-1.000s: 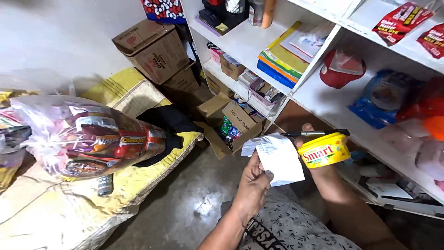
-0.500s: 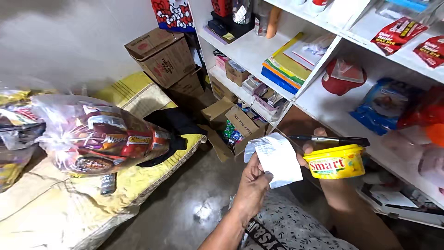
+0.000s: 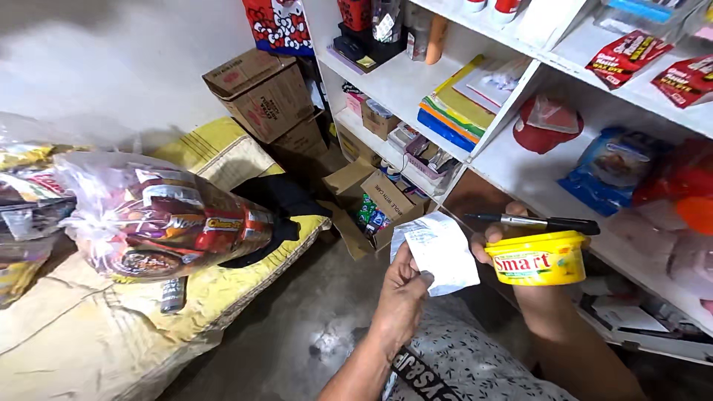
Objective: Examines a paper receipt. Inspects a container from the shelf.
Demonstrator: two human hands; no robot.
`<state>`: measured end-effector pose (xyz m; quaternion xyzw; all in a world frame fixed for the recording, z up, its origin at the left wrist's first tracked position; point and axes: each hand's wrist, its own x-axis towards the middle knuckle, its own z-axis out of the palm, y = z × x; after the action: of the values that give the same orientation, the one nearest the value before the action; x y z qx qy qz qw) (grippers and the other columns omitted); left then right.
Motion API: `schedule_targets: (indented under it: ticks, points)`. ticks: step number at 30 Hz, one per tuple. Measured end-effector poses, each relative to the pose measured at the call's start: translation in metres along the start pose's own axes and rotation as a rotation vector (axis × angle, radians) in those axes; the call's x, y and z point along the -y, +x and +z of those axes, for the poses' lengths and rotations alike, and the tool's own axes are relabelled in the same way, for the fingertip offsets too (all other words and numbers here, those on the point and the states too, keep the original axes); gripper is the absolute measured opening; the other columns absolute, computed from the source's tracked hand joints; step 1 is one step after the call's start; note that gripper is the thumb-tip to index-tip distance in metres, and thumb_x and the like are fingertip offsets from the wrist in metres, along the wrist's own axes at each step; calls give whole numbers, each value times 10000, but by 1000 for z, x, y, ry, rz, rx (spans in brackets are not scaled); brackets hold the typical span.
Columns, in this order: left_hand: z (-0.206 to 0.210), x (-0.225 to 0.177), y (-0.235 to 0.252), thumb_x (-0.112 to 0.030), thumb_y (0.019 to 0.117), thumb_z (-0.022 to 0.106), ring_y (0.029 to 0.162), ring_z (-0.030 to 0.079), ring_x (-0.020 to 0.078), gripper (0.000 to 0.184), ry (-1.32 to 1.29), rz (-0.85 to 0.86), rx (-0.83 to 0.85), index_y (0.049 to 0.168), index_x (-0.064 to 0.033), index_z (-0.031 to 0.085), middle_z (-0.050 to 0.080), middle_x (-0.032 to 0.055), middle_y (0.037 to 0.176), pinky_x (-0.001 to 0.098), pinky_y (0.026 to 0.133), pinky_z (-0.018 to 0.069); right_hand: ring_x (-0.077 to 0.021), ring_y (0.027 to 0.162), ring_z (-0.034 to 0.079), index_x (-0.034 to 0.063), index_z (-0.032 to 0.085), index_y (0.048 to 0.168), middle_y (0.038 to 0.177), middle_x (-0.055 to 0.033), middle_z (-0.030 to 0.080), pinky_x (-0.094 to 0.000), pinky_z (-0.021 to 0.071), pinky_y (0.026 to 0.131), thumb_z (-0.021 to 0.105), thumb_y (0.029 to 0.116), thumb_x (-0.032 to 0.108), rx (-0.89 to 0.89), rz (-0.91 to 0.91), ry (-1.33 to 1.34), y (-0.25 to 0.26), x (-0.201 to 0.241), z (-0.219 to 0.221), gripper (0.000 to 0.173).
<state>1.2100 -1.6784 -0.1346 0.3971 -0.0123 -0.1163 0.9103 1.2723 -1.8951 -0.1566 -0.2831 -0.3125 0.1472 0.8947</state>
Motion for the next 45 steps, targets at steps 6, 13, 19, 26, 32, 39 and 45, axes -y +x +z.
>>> schedule_targets:
  ticks: [6, 13, 19, 26, 32, 39, 45]
  points:
    - [3, 2, -1, 152, 869, 415, 981, 715, 114, 576, 14, 1, -52, 1418, -4, 343, 712, 21, 1105, 322, 876, 600, -313, 1091, 702, 197, 683, 1324, 1202, -136, 720, -458, 587, 918, 729, 806, 555, 29, 62, 194, 0, -4, -19, 631]
    - [7, 4, -1, 167, 861, 405, 998, 719, 134, 589, -4, 10, -73, 1422, -2, 349, 718, 41, 1127, 346, 900, 601, -327, 1063, 712, 191, 669, 1345, 1187, -168, 722, -455, 598, 885, 720, 820, 576, -26, 39, 157, -5, -7, -24, 653]
    - [7, 5, -1, 161, 860, 407, 977, 723, 127, 584, 7, -6, -92, 1416, -11, 359, 718, 37, 1109, 328, 871, 609, -303, 1088, 704, 193, 672, 1350, 1209, -136, 719, -452, 579, 928, 680, 841, 579, 41, 48, 217, -4, -9, -23, 639]
    - [8, 5, -1, 166, 859, 414, 984, 720, 127, 571, 10, -9, -89, 1400, -14, 383, 716, 43, 1117, 327, 876, 607, -281, 1034, 722, 224, 679, 1332, 1188, -127, 726, -422, 602, 859, 674, 853, 588, 46, 25, 165, -5, -12, -25, 601]
    - [8, 5, -1, 161, 851, 426, 990, 717, 121, 567, 19, -6, -88, 1391, -8, 388, 714, 37, 1119, 325, 882, 606, -294, 1064, 711, 203, 655, 1372, 1221, -138, 713, -437, 598, 873, 658, 872, 567, 83, 12, 193, -6, -13, -29, 618]
    - [7, 4, -3, 162, 850, 421, 986, 717, 125, 570, 19, -4, -80, 1394, -3, 381, 709, 40, 1114, 324, 879, 606, -281, 1055, 716, 192, 654, 1368, 1211, -127, 718, -421, 603, 858, 687, 854, 572, 80, 20, 210, -5, -16, -27, 640]
    - [7, 4, -5, 166, 866, 416, 1005, 713, 125, 566, 14, -11, -54, 1403, -7, 366, 708, 38, 1136, 327, 904, 595, -293, 1090, 710, 163, 640, 1386, 1232, -143, 712, -414, 591, 914, 647, 909, 513, 120, 11, 214, -7, -16, -27, 592]
